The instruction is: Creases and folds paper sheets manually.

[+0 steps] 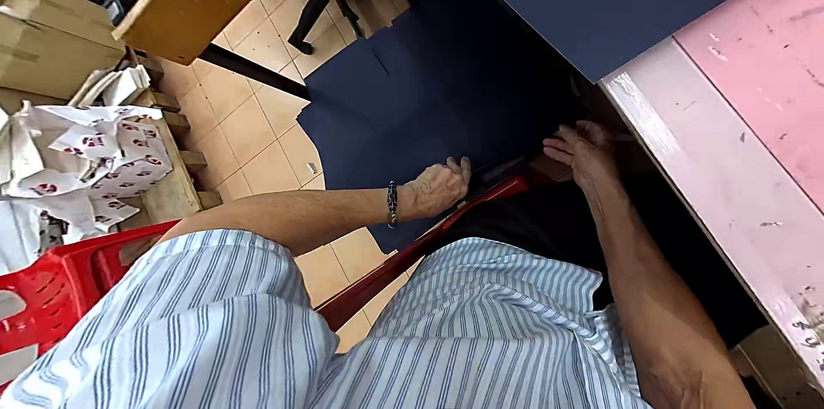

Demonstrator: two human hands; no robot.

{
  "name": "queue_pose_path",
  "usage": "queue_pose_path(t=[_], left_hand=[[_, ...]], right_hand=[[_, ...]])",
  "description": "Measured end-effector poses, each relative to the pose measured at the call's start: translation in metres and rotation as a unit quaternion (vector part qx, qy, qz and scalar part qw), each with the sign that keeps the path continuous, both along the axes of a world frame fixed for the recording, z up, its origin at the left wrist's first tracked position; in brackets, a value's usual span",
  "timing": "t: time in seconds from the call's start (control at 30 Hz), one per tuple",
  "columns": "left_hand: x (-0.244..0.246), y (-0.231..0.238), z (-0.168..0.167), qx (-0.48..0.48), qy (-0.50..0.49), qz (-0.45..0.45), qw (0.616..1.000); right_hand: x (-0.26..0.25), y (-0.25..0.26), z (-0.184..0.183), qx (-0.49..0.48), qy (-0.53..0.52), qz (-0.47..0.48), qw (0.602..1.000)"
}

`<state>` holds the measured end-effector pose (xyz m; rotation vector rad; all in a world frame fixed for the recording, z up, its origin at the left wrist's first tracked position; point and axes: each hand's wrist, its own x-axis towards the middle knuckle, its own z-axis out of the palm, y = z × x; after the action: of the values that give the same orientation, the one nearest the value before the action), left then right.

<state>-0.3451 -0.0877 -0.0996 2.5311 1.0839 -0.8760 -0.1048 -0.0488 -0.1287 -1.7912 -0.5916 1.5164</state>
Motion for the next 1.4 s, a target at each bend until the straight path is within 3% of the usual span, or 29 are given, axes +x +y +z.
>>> queue_pose_path(t=[0.1,0.23,0.33,0.43,0.53,0.63,0.73,0.83,0.87,0.9,0.97,1.0,1.13,1.23,1.27,1.33,1.4], left_hand=[[0.002,-0.003,-0.001,-0.022,-0.013,-0.018,1.0],[-0.002,-0.005,-0.004,-0.042,-0.045,-0.018,0.998],[-0.009,-0.011,-0.006,-0.05,-0.057,-0.023,0.997],[-0.012,-0.013,-0.004,-0.093,-0.052,0.017,0.994],[-0.016,-0.014,-0.006,-0.139,-0.061,0.094,0.984],[-0.023,-0.026,-0.009,-0.152,-0.065,0.142,0.976],[-0.037,-0.043,0.015,-0.124,-0.082,0.091,0.985],[-0.044,-0.055,0.075,-0.1,-0.108,0.016,0.989],[-0.043,-0.059,0.092,-0.051,-0.147,0.0,0.988],[-0.04,-0.065,0.106,-0.003,-0.189,0.012,0.982],[-0.044,-0.063,0.1,0.218,-0.303,-0.064,0.925],[-0.041,-0.059,0.107,0.283,-0.314,-0.089,0.902],[-0.008,-0.054,0.186,0.358,-0.275,-0.144,0.88],[0.018,-0.046,0.233,0.391,-0.265,-0.189,0.861],[0.026,-0.038,0.246,0.398,-0.273,-0.207,0.851],[0.046,-0.012,0.266,0.409,-0.295,-0.24,0.83],[0.08,0.016,0.281,0.423,-0.31,-0.288,0.802]], right_hand=[[0.002,0.006,-0.008,-0.056,-0.034,-0.043,0.997],[0.014,0.005,-0.023,-0.035,-0.002,-0.093,0.995],[0.022,0.006,-0.019,-0.03,-0.14,0.051,0.988],[0.018,0.008,0.002,0.064,-0.182,0.177,0.965],[-0.006,0.003,0.024,0.205,-0.247,0.289,0.902],[-0.059,-0.026,0.056,0.318,-0.301,0.395,0.807],[-0.1,-0.065,0.099,0.392,-0.274,0.471,0.742],[-0.096,-0.089,0.13,0.583,-0.215,0.382,0.684],[-0.085,-0.093,0.146,0.622,-0.197,0.341,0.677],[-0.071,-0.096,0.164,0.638,-0.178,0.298,0.687],[-0.038,-0.102,0.195,0.632,-0.154,0.193,0.735],[-0.019,-0.105,0.205,0.623,-0.142,0.134,0.758],[0.05,-0.132,0.211,0.573,-0.076,-0.08,0.812],[0.079,-0.163,0.196,0.54,-0.019,-0.196,0.818],[0.087,-0.174,0.191,0.521,-0.06,-0.218,0.823],[0.1,-0.197,0.18,0.434,-0.292,-0.203,0.828],[0.105,-0.209,0.178,0.345,-0.509,-0.125,0.779]])
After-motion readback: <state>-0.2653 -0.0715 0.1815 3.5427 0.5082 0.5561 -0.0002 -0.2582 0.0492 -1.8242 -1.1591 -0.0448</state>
